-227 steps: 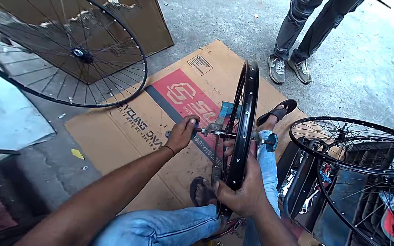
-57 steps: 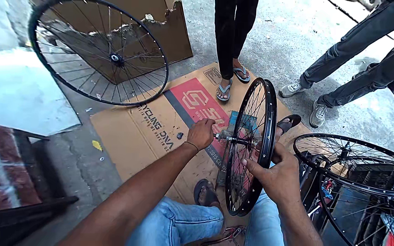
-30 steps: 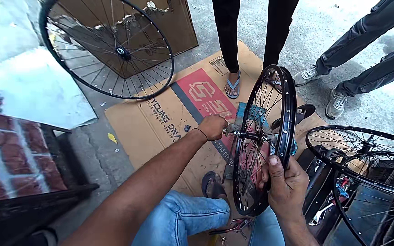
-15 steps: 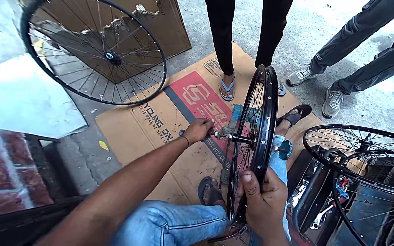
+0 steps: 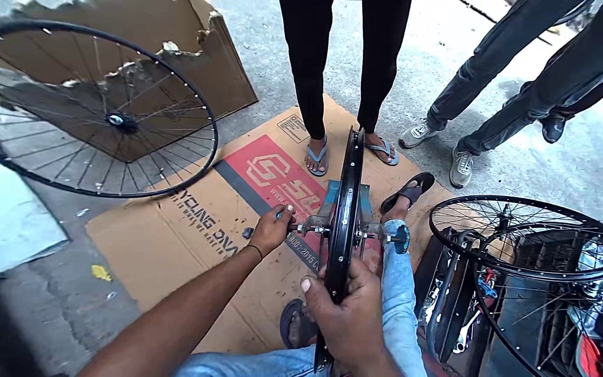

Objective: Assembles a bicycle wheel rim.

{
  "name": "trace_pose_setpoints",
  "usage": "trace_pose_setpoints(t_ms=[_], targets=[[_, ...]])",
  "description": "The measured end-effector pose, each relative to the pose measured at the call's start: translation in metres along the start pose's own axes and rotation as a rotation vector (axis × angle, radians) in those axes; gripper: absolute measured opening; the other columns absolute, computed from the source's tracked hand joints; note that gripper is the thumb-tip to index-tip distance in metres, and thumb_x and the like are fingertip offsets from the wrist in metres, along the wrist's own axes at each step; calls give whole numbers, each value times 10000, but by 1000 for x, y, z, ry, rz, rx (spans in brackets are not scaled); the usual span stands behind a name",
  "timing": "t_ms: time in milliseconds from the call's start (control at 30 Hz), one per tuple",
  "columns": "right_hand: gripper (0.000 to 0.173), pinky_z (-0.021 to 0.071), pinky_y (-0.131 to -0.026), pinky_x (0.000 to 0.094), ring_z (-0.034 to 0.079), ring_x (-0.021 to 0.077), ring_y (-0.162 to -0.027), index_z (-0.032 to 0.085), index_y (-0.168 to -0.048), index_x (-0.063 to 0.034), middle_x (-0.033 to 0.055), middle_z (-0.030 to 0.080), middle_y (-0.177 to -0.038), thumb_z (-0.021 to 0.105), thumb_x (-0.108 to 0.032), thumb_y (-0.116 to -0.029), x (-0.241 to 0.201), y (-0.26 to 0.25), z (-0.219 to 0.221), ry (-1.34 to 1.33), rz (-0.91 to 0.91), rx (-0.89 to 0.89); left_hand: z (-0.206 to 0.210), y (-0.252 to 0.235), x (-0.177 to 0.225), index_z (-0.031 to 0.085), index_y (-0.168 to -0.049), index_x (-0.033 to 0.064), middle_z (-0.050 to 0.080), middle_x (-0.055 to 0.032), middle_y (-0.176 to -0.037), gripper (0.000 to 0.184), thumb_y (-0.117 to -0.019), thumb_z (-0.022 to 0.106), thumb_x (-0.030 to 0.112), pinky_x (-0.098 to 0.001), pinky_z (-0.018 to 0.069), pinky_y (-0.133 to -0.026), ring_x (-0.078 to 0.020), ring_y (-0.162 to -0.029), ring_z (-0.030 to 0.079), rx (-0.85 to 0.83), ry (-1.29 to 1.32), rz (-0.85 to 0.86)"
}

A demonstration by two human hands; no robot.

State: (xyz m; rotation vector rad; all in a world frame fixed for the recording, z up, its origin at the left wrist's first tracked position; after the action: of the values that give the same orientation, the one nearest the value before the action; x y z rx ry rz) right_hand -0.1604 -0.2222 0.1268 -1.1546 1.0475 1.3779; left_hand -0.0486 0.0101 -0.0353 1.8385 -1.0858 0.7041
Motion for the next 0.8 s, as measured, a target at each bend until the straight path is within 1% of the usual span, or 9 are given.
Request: trace_pose_setpoints(t_ms=[200, 300, 400, 467, 533, 600, 667, 733, 800], targets=[[90, 529, -424, 277, 600, 112, -497, 656, -897, -18, 27, 637, -656, 718, -51, -840, 0, 3, -19, 122, -91, 112, -5, -18, 41, 633, -1170, -6, 671, -238, -1036, 675, -1087, 282, 564, -548, 530, -753, -358, -850, 655, -305, -197, -615], [87, 528, -422, 291, 599, 132, -490, 653, -889, -10, 50, 636, -652, 718, -41, -839, 2, 6, -25, 91, -72, 109, 1, -16, 27, 657, -1201, -11, 705, -233, -1087, 719, -1047, 372, 632, -609, 527, -870, -378, -973, 689, -112, -137, -312], [86, 522, -410, 295, 591, 145, -469, 658, -891, -15, 61, 636, -638, 717, -54, -841, 1, 2, -24, 52, -48, 95, 6, 10, 10, 576, -1311, 54, 673, -163, -1156, 404, -1087, 488, 379, -544, 557, -847, -296, -969, 684, 42, 35, 147], [70, 522, -398, 297, 586, 148, -448, 666, -863, -47, 50, 619, -604, 720, -86, -843, 1, 3, -23, 63, -34, 99, 7, 17, -6, 530, -1401, 62, 650, -160, -1283, 401, -1108, 419, 312, -510, 540, -928, -270, -1097, 664, 41, 53, 266], [78, 527, -392, 305, 591, 156, -448, 665, -851, -55, 55, 618, -600, 733, -94, -846, 4, 6, -22, 69, -43, 100, 6, 10, -15, 619, -1294, 57, 706, -128, -1138, 427, -1112, 355, 339, -528, 551, -915, -253, -1020, 693, 116, 10, 284], [81, 532, -406, 298, 603, 145, -472, 664, -852, -43, 49, 633, -621, 738, -68, -827, 5, 6, -24, 85, -84, 99, 4, -1, -2, 690, -1154, 68, 743, -118, -982, 529, -1121, 293, 415, -563, 560, -842, -273, -891, 719, 83, -57, 80], [78, 528, -416, 267, 607, 109, -488, 667, -842, -42, 24, 644, -631, 733, -56, -803, 7, 11, -30, 122, -126, 106, -1, -6, 21, 671, -1117, 26, 695, -181, -938, 628, -1114, 254, 496, -508, 561, -743, -290, -787, 677, -160, -125, -374], [83, 511, -411, 244, 586, 77, -485, 660, -828, -46, -3, 630, -636, 732, -64, -792, 7, 12, -44, 158, -168, 118, -3, -13, 38, 608, -1206, -13, 654, -253, -1037, 704, -1070, 252, 580, -519, 546, -737, -355, -800, 652, -414, -181, -730], [90, 524, -402, 237, 589, 69, -474, 651, -808, -52, -12, 628, -628, 737, -65, -782, 4, 11, -58, 178, -177, 130, -2, -20, 43, 570, -1302, -19, 663, -289, -1138, 946, -964, 252, 806, -563, 552, -801, -406, -904, 686, -512, -204, -742]])
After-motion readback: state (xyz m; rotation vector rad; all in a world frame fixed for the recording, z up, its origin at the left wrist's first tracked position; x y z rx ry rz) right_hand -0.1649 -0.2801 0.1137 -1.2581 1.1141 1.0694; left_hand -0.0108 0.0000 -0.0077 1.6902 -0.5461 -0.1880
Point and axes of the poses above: each hand's wrist, its own y-axis away from the middle knuckle, its own z-axis out of the palm, x = y × z, the point moved 4 cm from there along -y, towards the middle knuckle
